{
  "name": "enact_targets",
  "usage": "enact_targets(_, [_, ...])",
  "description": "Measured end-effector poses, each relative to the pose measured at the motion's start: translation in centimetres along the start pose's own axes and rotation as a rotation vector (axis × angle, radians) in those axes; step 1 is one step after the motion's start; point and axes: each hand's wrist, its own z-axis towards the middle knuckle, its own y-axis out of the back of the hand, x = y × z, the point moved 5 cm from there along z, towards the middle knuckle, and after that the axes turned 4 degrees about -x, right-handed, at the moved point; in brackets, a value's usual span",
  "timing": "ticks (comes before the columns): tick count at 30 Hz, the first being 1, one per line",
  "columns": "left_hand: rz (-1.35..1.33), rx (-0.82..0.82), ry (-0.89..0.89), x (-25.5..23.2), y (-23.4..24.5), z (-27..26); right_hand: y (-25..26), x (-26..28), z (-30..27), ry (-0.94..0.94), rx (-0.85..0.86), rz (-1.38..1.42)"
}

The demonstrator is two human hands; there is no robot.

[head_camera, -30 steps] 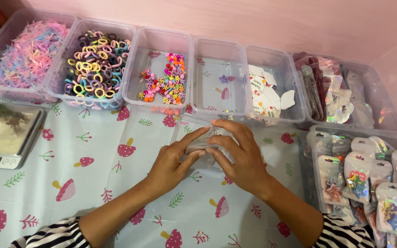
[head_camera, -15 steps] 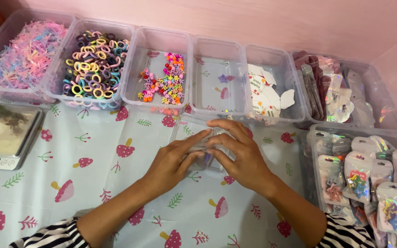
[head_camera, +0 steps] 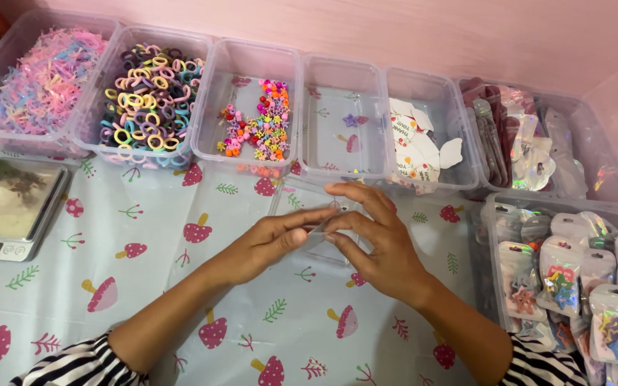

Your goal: Packaging small hair accessories into clear plastic bags from storage bins

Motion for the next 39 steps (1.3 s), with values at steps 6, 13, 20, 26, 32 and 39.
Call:
enact_targets(6, [-0.093,0.071,0.057,1.9,-0.4,-0.3,-0.9,-0.2,-0.6,0.068,0.0,0.033])
enact_targets(13, [-0.151,0.121,0.099,1.8,-0.8,-0.4,-1.1,0.9,-0.4,0.158,0.016,0.026])
enact_targets(20, [-0.134,0.126,0.107,2.8,-0.5,-0.6,-1.9,1.0,-0.6,0.138,0.124,-0.047])
enact_targets(26, [-0.075,0.078,0.144,5.1,-0.2,-0.3,-1.7,1.4,-0.4,0.17,0.144,-0.112])
enact_targets(32, [0.007,-0.101,0.037,4.3,2.6,-0.1,0.6,-0.6,0.0,0.052,0.041,-0.131])
enact_targets(39, [0.245,-0.067,0.071,2.4,1.2,-0.2,2.5,-6.7,-1.5,-0.262,0.182,-0.319])
